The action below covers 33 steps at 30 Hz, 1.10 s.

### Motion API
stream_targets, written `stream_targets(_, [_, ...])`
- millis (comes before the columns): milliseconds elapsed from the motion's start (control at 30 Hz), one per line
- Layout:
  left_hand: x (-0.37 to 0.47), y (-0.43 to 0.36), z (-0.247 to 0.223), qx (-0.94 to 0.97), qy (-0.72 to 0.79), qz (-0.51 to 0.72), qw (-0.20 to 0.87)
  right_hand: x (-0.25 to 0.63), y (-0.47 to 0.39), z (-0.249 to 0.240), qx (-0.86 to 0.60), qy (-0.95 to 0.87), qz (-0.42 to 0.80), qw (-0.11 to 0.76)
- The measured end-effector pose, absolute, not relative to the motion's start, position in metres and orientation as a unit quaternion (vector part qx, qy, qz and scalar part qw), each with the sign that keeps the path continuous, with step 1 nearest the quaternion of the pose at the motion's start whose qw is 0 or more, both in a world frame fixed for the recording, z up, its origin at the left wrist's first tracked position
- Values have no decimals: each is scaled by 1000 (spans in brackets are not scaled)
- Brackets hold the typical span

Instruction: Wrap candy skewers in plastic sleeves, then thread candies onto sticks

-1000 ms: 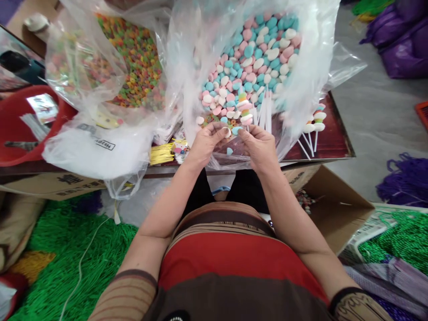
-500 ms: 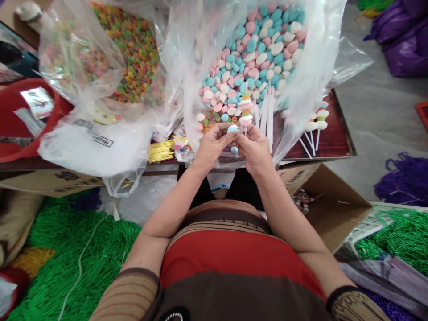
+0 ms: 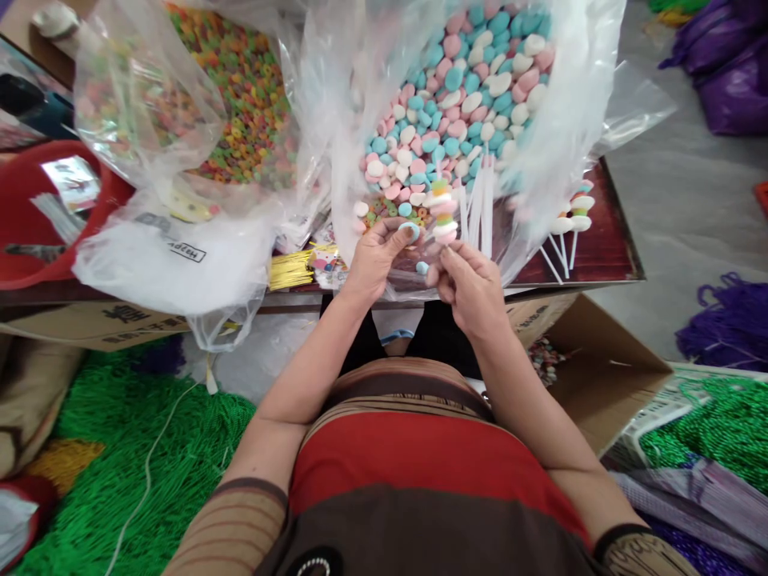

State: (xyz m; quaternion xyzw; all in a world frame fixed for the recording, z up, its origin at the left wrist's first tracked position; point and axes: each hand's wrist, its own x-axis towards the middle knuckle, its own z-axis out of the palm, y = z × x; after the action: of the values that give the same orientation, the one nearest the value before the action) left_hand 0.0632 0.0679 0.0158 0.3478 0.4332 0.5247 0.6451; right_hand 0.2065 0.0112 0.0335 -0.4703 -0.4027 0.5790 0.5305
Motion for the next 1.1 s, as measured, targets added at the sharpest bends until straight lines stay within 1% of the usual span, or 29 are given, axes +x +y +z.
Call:
stream_targets(100, [60,72,12,313,441,554,634,212,-14,32,-489,-416,608,467])
stream_targets(200, [60,75,11,288,440,563,637,214,-30,27,-513,-433,599,436])
stream_targets(400, [68,69,22,252,439,523,686,213,-27,18,-542,-502,532,414])
stream_targets(567, [68,64,29,247,437,521,690,216,-25,17,-558,-517,507,405])
stream_targets(700, [66,65,28,246,451,526,677,217,-26,20,-553,-519,512,404])
stream_targets(867, [69,68,16,291,464,543,637,216,-26,23,-563,-512,512,400])
stream_targets(933, [69,68,8,328,472,552,604,215,-25,24,-572,-511,507,393])
stream_targets(1100, [59,67,-6,516,494,542,443,218,-25,29,-580,-516,506,375])
